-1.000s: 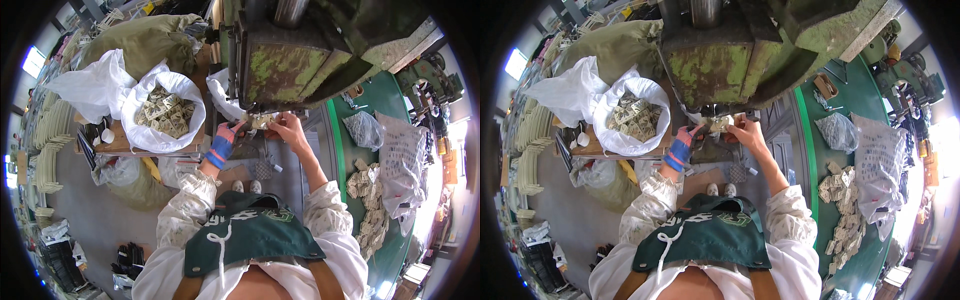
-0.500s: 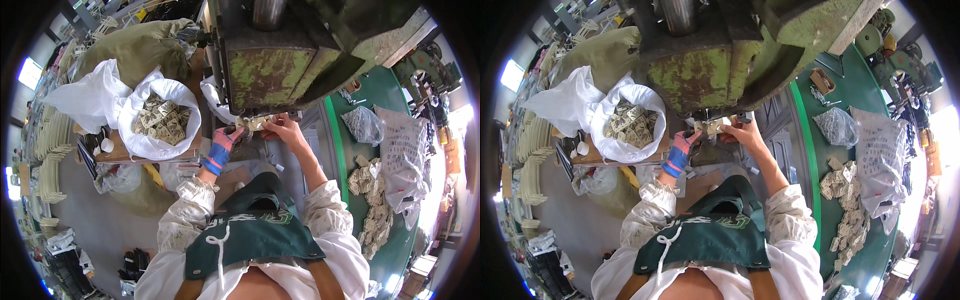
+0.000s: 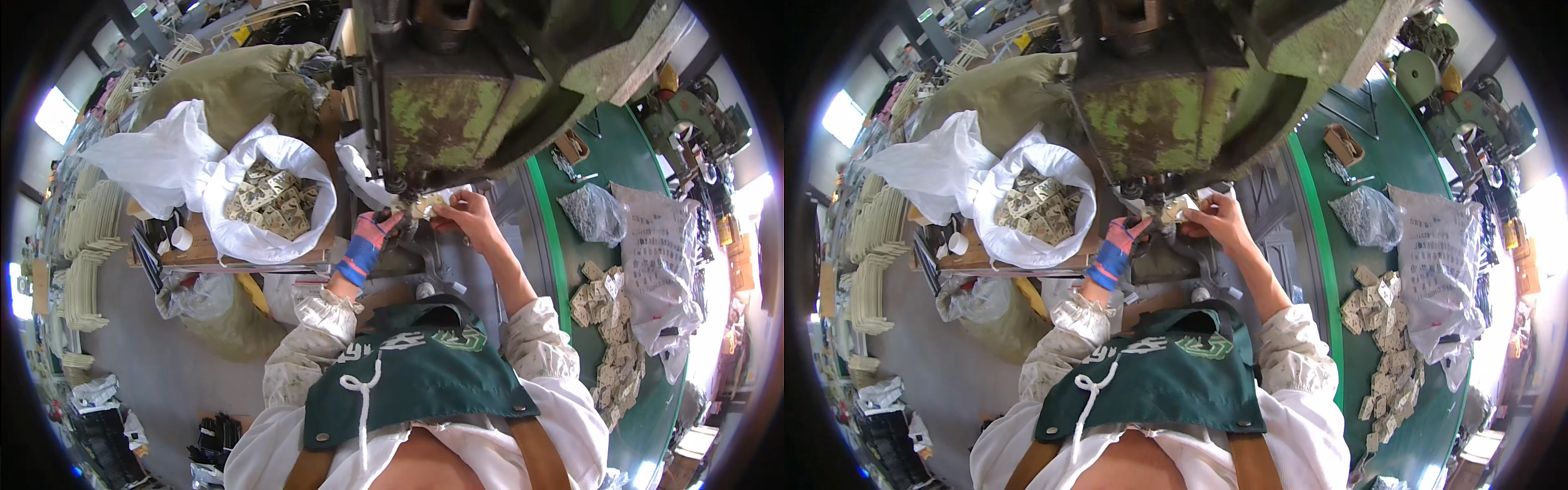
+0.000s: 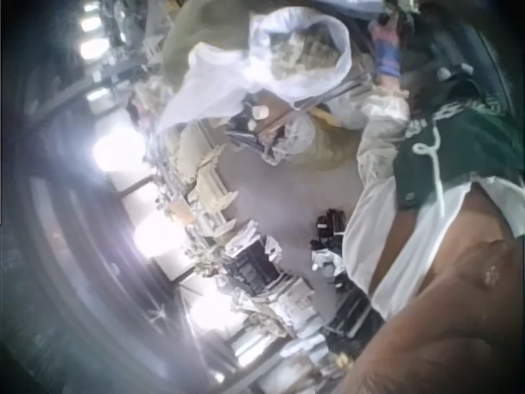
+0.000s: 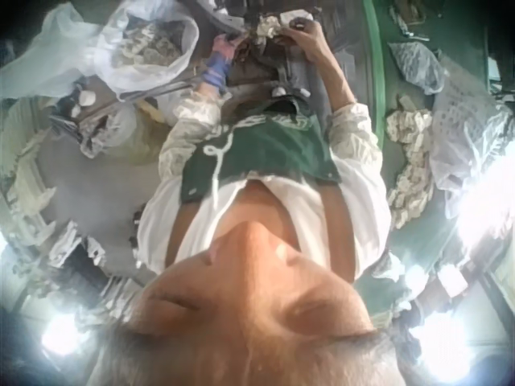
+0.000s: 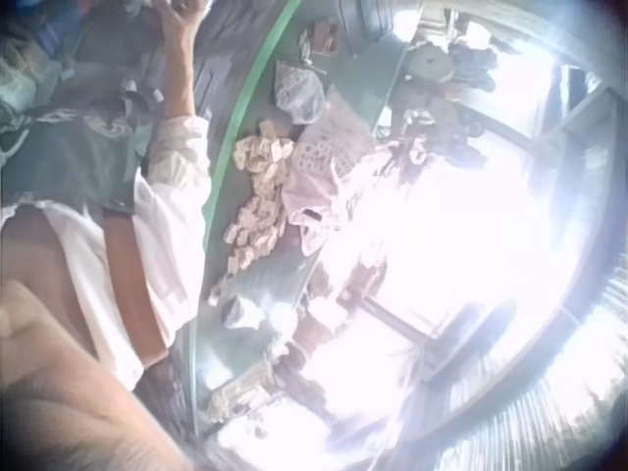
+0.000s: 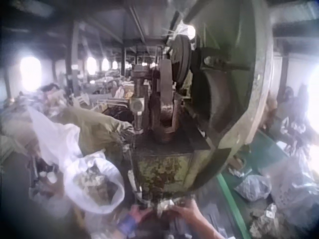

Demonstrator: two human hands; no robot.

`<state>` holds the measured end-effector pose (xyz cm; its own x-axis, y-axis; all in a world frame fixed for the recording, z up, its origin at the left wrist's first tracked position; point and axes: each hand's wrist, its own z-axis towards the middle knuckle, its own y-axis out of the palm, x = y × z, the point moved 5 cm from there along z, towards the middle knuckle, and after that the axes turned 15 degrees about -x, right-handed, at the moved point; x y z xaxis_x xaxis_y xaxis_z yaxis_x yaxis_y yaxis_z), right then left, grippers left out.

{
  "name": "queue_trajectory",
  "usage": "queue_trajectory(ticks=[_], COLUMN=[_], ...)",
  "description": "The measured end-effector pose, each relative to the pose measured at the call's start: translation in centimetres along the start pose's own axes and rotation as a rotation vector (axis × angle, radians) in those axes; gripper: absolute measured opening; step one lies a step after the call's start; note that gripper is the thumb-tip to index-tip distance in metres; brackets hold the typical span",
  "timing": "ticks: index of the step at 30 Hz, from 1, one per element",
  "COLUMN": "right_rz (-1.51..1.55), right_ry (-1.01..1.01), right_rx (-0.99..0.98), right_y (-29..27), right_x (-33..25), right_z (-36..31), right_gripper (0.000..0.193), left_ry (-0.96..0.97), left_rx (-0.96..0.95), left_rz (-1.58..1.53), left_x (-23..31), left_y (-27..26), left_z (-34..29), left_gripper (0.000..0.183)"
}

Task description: The person repeatedly picks small beige rectangular components from a white sack, places them into a press machine, and removes the processed pieces. The person also briefly adjusts the sack and handles a plastic bag on the table.

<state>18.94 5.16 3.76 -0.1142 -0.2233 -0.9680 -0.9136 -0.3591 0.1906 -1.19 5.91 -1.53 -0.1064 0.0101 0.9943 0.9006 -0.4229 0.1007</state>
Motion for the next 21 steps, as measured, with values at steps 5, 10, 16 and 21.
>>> queue_trajectory(ticks=[5, 10, 16, 21], right_rz=[0.041, 0.1, -0.472, -1.516], right_ry=[-0.024, 0.135, 0.21, 0.304], right_rx=[0.04, 0.193, 0.721, 1.147], right_y=[0.5, -1.8, -10.5, -25.9], right_x=[0.9, 8.1, 10.8, 9.4], right_z=[-4.9, -12.9, -20.5, -26.0], right_gripper=[0.024, 0.023, 0.013, 0.014], left_ry=[-0.125, 0.173, -0.048, -0.27], left_rx=[-0.052, 0.211, 0.401, 0.392], left_rz=[-0.468, 0.165, -0.338, -0.393], left_x=[0.2, -4.5, -1.9, -3.8], left_y=[0.3, -18.8, -21.7, -15.9], left_z=[-2.1, -7.5, -8.8, -8.7], left_gripper=[0.026, 0.034, 0.022, 0.021])
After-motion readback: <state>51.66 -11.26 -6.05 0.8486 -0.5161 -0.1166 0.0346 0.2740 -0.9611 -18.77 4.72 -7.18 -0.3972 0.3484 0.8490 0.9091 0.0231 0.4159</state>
